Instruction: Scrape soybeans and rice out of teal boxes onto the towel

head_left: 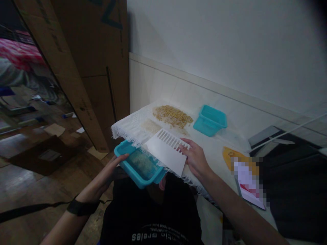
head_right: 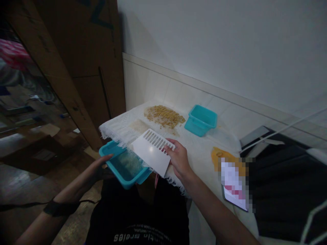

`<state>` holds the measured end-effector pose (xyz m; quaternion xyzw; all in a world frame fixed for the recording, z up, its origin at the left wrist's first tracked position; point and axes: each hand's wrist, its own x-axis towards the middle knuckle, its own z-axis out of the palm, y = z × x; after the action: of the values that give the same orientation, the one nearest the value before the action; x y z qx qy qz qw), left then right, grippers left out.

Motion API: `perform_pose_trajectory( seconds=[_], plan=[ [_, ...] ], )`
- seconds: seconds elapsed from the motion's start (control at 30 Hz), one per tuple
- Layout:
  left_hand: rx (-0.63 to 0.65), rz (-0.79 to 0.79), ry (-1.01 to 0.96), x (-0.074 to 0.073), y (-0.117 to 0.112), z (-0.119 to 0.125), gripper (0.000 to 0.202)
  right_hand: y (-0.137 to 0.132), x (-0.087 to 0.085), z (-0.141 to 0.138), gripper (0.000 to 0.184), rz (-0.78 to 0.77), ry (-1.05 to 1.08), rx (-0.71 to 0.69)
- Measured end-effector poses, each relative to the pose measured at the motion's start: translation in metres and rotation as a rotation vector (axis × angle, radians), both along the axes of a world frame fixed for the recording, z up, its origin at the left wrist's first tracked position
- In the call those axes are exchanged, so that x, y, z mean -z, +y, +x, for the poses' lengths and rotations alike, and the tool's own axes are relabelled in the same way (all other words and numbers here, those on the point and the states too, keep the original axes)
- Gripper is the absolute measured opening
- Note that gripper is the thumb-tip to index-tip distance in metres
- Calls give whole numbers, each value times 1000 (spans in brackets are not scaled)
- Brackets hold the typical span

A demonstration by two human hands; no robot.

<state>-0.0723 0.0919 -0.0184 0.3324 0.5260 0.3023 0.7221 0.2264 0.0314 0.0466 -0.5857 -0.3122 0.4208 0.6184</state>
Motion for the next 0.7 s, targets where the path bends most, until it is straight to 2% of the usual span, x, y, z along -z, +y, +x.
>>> perform_pose_trajectory(
  seconds=[0.1, 0.2, 0.3, 0.43, 0.53, 0.7],
  plan=[
    [6, 13, 5, 0, 0, 0, 76, 6, -4, 8, 65, 49, -22, 12],
    [1, 20, 4, -2, -1, -1, 75, 16, -12, 18, 63, 166, -169, 77],
    [2, 10, 4, -5, -2, -1, 73, 18, -22, 20, 52, 285, -493, 92],
    [7, 26, 19, -9, -4, 0, 71, 8, -29, 9, 31, 355, -1019, 116],
    [4, 29, 35, -12, -6, 1, 69, 3, -23, 0, 25, 407, -1238, 75],
    [-26, 42, 47, -13, -7, 2, 59, -1, -3, -7, 27, 533, -1324, -11]
  ],
)
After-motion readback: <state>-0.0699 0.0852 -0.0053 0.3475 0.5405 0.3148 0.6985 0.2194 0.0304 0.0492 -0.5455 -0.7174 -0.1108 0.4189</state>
